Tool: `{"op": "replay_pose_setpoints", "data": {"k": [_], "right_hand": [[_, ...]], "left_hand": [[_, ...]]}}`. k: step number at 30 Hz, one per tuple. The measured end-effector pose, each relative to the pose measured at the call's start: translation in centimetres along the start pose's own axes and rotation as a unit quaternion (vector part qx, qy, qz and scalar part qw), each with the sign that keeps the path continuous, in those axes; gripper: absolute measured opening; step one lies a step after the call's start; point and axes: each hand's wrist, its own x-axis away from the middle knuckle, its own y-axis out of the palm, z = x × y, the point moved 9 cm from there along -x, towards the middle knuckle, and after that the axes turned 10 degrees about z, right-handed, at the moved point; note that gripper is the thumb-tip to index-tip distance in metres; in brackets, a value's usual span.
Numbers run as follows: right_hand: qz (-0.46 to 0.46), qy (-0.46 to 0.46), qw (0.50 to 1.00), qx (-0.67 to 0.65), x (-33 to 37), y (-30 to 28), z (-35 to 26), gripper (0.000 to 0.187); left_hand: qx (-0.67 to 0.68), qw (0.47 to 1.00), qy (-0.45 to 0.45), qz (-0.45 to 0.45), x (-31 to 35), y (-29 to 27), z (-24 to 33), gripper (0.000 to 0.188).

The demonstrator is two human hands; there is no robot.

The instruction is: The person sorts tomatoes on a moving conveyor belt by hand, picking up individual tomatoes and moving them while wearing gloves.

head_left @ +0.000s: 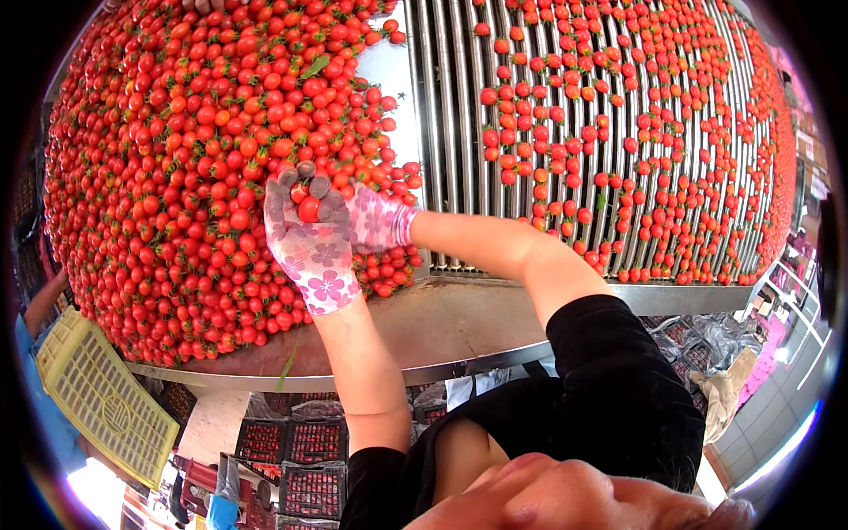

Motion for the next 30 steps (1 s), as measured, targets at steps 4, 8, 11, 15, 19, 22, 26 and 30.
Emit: {"op": "replay_pose_setpoints", "data": {"k": [4,8,11,15,19,22,26,30], "right_hand": [[-0.013,0.114,0.988,0.102,2.5,-2.5,9.2,0.016],[-0.101,0.254,0.924,0.267,7.0,-11.1,18.1,0.020],[-0.183,0.354,0.842,0.363,10.6,-18.1,21.7,0.037],[-0.122,0.397,0.799,0.435,11.1,-22.8,25.9,0.060],[-0.109,0.369,0.860,0.335,6.7,-20.2,27.5,0.077],[-0.156,0.355,0.850,0.357,8.7,-16.5,27.2,0.065],[-0.072,0.283,0.912,0.287,12.0,-14.5,21.8,0.060],[-0.108,0.238,0.934,0.244,15.8,-14.0,12.8,0.052]], "left_hand": [[-0.008,1.000,-0.018,-0.012,-0.3,0.6,-1.5,0.026],[-0.014,1.000,0.017,0.015,-0.2,-0.1,0.3,0.025],[-0.004,0.999,0.007,0.045,-0.2,0.0,-0.3,0.024],[-0.008,0.998,0.017,0.057,-0.5,-0.5,-0.2,0.025],[-0.005,0.999,-0.007,0.033,-0.2,-0.2,-0.5,0.026],[-0.016,0.998,-0.014,0.059,-0.1,-0.3,-1.1,0.025],[-0.014,0.999,-0.017,0.050,-0.1,-0.4,-1.2,0.025],[-0.011,0.999,-0.011,0.035,-0.4,-0.6,-0.8,0.024]]}}
